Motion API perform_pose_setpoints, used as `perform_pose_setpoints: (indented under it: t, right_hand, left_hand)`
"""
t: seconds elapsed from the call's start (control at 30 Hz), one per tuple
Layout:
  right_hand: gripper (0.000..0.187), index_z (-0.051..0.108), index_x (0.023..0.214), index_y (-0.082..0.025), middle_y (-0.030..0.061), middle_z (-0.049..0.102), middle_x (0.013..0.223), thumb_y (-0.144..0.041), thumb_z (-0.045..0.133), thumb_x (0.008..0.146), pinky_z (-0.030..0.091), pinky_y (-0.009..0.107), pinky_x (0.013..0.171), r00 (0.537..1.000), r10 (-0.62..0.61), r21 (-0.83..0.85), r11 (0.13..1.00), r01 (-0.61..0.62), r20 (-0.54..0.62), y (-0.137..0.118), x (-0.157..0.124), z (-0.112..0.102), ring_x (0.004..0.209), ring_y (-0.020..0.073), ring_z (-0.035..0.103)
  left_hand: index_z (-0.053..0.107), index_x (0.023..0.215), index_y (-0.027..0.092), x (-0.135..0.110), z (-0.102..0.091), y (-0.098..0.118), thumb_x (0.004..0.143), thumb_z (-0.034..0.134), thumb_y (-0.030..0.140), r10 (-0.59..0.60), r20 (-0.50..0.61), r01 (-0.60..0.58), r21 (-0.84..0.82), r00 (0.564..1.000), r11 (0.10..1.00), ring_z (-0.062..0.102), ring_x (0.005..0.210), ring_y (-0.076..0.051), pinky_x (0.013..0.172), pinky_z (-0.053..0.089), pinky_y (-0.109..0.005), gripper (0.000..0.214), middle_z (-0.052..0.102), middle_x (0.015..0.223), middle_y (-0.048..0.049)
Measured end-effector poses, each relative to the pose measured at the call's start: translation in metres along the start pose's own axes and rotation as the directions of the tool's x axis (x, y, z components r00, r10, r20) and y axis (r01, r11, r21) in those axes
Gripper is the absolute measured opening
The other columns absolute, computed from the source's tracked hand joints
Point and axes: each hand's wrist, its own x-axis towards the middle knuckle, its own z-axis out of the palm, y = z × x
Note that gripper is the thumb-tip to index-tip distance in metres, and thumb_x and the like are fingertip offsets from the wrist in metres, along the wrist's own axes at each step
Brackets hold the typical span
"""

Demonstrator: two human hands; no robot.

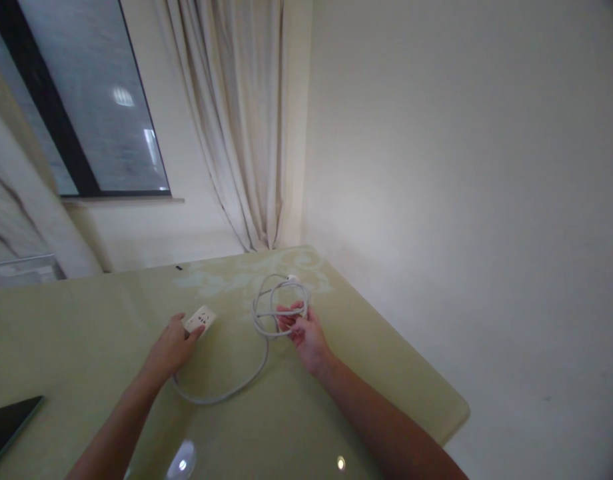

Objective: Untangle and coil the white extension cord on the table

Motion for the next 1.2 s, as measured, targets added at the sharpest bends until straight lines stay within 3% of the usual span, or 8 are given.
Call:
perform_pose_setpoints:
  t: [0.17, 0.27, 0.33, 0.43, 0.67, 0.8, 1.0, 1.2]
  right_hand:
    - [0.045, 0.06, 0.089, -0.023, 0.0045, 0.082, 0.105, 0.005, 0.061, 0.054, 0.059, 0.023, 0.081, 0.999, 0.029, 0.088, 0.996, -0.033, 0.045, -0.002, 0.0, 0.0, 0.097, 0.0169, 0.078]
    - [0.046, 0.061, 0.09, -0.022, 0.0065, 0.081, 0.109, 0.008, 0.062, 0.053, 0.058, 0.02, 0.079, 0.995, 0.049, 0.125, 0.99, -0.059, 0.087, -0.002, -0.002, 0.0, 0.1, 0.0172, 0.077]
    - [0.047, 0.061, 0.09, -0.022, 0.0063, 0.081, 0.11, 0.008, 0.062, 0.054, 0.058, 0.021, 0.079, 0.992, 0.063, 0.138, 0.987, -0.078, 0.11, -0.001, -0.004, 0.0, 0.099, 0.0173, 0.078]
    - [0.045, 0.062, 0.088, -0.022, 0.0051, 0.081, 0.111, 0.008, 0.062, 0.054, 0.058, 0.023, 0.081, 0.986, 0.087, 0.111, 0.988, -0.103, 0.143, 0.001, -0.006, 0.0, 0.099, 0.0178, 0.077]
    - [0.048, 0.063, 0.11, -0.024, 0.0042, 0.079, 0.106, -0.017, 0.08, 0.066, 0.056, 0.03, 0.08, 0.996, 0.072, 0.059, 0.996, -0.069, -0.048, -0.007, 0.004, -0.003, 0.091, 0.0176, 0.074]
    - [0.051, 0.063, 0.113, -0.025, 0.0039, 0.075, 0.109, -0.026, 0.084, 0.066, 0.053, 0.032, 0.082, 0.994, -0.056, -0.128, 0.991, 0.044, -0.092, -0.013, 0.011, -0.008, 0.095, 0.0191, 0.07]
    - [0.046, 0.069, 0.124, -0.027, 0.0073, 0.062, 0.115, -0.04, 0.078, 0.08, 0.05, 0.036, 0.09, 0.856, -0.51, -0.64, 0.63, 0.44, 0.086, -0.01, 0.003, -0.005, 0.106, 0.0232, 0.059]
    - [0.015, 0.071, 0.096, -0.024, 0.0052, 0.061, 0.103, -0.037, 0.07, 0.09, 0.046, 0.034, 0.093, 0.756, -0.629, -0.736, 0.424, 0.528, 0.18, -0.022, 0.002, -0.008, 0.101, 0.0215, 0.058]
  left_hand:
    - [0.064, 0.129, 0.005, -0.015, -0.006, 0.027, 0.089, 0.04, 0.054, 0.07, -0.049, -0.064, 0.119, 0.996, 0.991, 0.057, 0.13, -0.048, 0.102, 0.045, -0.064, 0.068, 0.064, 0.136, -0.0315]
    - [0.07, 0.116, 0.015, -0.03, -0.012, 0.072, 0.094, 0.037, 0.06, 0.242, 0.007, -0.233, -0.236, 0.97, 0.943, 0.065, 0.122, -0.036, 0.104, 0.049, -0.05, 0.06, 0.073, 0.126, -0.0203]
    - [0.071, 0.109, 0.02, -0.042, -0.013, 0.102, 0.095, 0.038, 0.064, 0.285, 0.201, -0.152, -0.501, 0.937, 0.852, 0.075, 0.098, -0.03, 0.087, 0.058, -0.042, 0.057, 0.078, 0.11, -0.0133]
    - [0.071, 0.094, 0.022, -0.055, -0.013, 0.129, 0.087, 0.058, 0.06, 0.288, 0.207, -0.119, -0.582, 0.935, 0.804, 0.077, 0.081, -0.027, 0.075, 0.059, -0.037, 0.041, 0.08, 0.094, -0.0089]
    - [0.067, 0.114, 0.019, -0.049, -0.023, 0.116, 0.089, 0.058, 0.054, 0.293, 0.096, -0.17, -0.63, 0.951, 0.758, 0.077, 0.095, -0.029, 0.08, 0.062, -0.041, 0.044, 0.079, 0.115, -0.014]
    - [0.067, 0.115, 0.021, -0.051, -0.032, 0.118, 0.095, 0.051, 0.049, 0.334, 0.051, -0.247, -0.572, 0.941, 0.782, 0.077, 0.084, -0.025, 0.073, 0.062, -0.038, 0.038, 0.08, 0.092, -0.0085]
    - [0.069, 0.114, 0.021, -0.059, -0.035, 0.131, 0.097, 0.054, 0.043, 0.472, -0.042, -0.406, -0.581, 0.881, 0.706, 0.076, 0.091, -0.021, 0.085, 0.062, -0.039, 0.032, 0.062, 0.145, -0.0158]
    - [0.072, 0.117, 0.023, -0.056, -0.039, 0.126, 0.092, 0.058, 0.056, 0.441, 0.079, -0.325, -0.564, 0.894, 0.759, 0.074, 0.106, -0.028, 0.087, 0.061, -0.039, 0.044, 0.054, 0.157, -0.0125]
